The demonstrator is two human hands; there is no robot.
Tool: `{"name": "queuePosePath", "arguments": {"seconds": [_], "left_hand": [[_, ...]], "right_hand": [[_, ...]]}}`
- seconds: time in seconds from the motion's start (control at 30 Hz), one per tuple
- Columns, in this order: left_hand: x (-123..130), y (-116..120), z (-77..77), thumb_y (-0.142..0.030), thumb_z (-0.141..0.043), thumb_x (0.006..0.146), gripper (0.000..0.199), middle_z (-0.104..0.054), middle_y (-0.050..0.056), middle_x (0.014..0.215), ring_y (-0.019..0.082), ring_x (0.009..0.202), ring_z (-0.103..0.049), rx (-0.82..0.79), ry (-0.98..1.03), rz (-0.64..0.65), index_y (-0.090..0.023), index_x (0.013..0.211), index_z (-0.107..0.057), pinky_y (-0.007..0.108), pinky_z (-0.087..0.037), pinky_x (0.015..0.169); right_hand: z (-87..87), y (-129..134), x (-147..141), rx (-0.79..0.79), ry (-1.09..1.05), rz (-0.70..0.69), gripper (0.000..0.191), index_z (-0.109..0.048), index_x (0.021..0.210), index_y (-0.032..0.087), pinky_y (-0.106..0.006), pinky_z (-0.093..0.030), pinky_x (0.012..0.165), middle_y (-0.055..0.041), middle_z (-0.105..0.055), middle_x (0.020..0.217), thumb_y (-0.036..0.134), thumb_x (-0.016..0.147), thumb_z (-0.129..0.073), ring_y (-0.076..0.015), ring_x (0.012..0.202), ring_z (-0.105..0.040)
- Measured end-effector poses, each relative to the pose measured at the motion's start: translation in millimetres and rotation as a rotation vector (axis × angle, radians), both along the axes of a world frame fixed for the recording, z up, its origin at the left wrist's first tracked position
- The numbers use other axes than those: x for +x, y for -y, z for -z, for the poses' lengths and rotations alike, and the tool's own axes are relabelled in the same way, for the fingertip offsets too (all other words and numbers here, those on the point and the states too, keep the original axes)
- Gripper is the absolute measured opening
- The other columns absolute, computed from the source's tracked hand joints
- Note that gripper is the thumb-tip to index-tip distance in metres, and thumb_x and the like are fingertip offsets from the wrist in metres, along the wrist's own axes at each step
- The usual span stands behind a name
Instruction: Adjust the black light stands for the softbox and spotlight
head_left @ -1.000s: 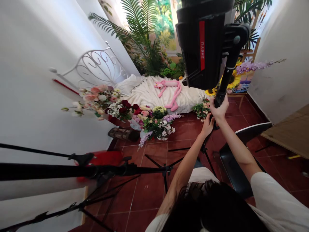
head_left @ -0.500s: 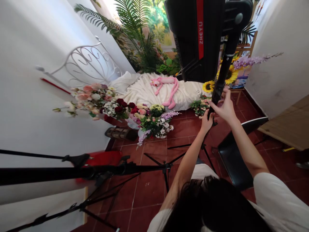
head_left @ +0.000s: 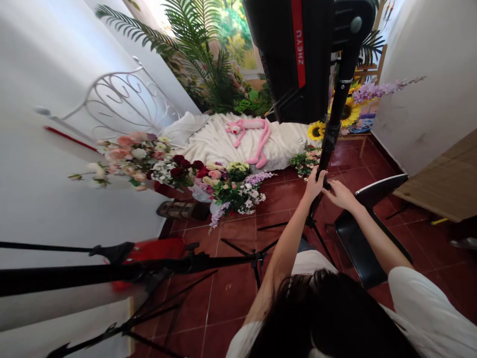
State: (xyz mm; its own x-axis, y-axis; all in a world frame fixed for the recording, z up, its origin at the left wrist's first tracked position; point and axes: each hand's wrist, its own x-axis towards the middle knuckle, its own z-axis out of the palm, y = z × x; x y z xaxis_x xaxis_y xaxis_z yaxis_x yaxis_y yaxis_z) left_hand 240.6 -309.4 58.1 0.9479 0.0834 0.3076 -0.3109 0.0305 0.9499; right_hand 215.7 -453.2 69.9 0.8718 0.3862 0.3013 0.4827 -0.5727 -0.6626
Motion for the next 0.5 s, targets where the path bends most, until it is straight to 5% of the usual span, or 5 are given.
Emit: {"name": "queuePosePath", "arguments": {"seconds": [0.27, 0.5], "left_hand": [[4, -2, 4.4, -0.079, -0.045, 0.085, 0.065, -0.067, 0.008, 0.096, 0.019, 0.09, -0.061, -0.012, 0.016, 0.047, -0.019, 0.103, -0.061, 0.031, -0.047, 0.089], [5, -3, 4.5, -0.076, -0.047, 0.086, 0.06, -0.068, 0.007, 0.097, 0.019, 0.094, -0.062, -0.008, 0.02, 0.051, -0.02, 0.103, -0.06, 0.032, -0.047, 0.094]], "right_hand": [[11.9, -23, -16, 0.608, -0.649, 0.017, 0.067, -0.043, 0.054, 0.022, -0.025, -0.022, 0.045, 0.0065, -0.037, 0.047, 0.082, 0.064, -0.07, -0.0081, 0.046, -0.029], [1.6, -41, -32, 1.163, -1.1, -0.113, 0.069, -0.025, 0.053, 0.023, -0.021, -0.017, 0.035, 0.0091, -0.024, 0.042, 0.071, 0.081, -0.066, -0.0061, 0.038, -0.016]]}}
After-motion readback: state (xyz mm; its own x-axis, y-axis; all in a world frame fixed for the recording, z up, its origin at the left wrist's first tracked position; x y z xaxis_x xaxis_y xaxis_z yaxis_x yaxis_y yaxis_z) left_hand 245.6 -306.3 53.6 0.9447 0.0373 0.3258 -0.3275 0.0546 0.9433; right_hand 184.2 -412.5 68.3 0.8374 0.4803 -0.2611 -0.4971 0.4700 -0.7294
